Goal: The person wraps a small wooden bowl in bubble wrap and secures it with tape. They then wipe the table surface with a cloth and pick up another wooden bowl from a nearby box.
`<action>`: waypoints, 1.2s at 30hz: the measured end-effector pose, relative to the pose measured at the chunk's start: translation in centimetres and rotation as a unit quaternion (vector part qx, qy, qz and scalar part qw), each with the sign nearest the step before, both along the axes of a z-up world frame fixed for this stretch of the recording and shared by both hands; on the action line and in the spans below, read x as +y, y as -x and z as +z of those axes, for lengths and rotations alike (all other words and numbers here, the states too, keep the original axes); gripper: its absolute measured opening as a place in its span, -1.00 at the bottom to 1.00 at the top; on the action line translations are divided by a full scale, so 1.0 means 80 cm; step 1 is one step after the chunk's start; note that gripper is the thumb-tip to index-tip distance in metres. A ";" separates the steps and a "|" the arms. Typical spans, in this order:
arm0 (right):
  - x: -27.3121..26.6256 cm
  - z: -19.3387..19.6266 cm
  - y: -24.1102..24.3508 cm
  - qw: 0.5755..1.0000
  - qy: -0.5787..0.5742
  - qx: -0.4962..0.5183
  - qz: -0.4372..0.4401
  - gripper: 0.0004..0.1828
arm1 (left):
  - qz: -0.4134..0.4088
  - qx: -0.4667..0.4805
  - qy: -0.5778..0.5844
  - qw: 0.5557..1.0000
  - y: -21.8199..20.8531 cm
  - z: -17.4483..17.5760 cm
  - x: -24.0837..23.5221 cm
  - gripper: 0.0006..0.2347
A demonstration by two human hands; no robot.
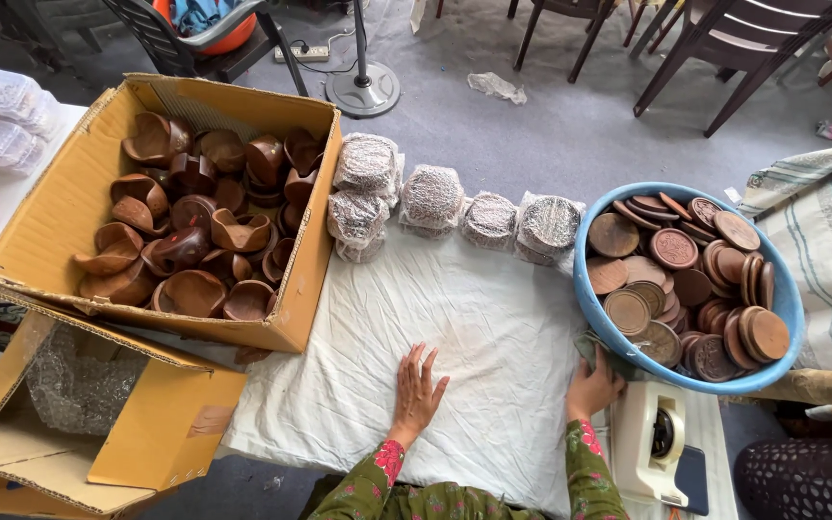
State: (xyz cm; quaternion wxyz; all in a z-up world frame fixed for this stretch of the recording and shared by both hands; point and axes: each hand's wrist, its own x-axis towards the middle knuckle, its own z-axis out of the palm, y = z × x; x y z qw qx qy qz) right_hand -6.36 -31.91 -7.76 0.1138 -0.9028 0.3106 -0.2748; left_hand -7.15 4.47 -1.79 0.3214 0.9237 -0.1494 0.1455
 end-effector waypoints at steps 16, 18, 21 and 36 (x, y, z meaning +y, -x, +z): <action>0.120 0.040 -0.020 0.904 -0.377 -0.076 0.185 -0.75 | 0.010 0.013 0.043 0.999 -0.005 0.000 0.000 -0.52; 0.133 -0.004 -0.025 0.645 -0.717 -0.112 0.239 -0.74 | 0.039 0.055 0.203 0.977 -0.013 -0.003 -0.004 -0.55; 0.176 0.037 -0.010 0.459 -0.867 -0.034 0.193 -0.69 | 0.044 0.224 0.439 0.869 -0.031 -0.039 -0.017 -0.55; 0.223 0.131 0.014 0.328 -0.930 -0.099 0.132 0.00 | -0.019 0.287 0.449 0.846 -0.036 0.090 -0.042 -0.40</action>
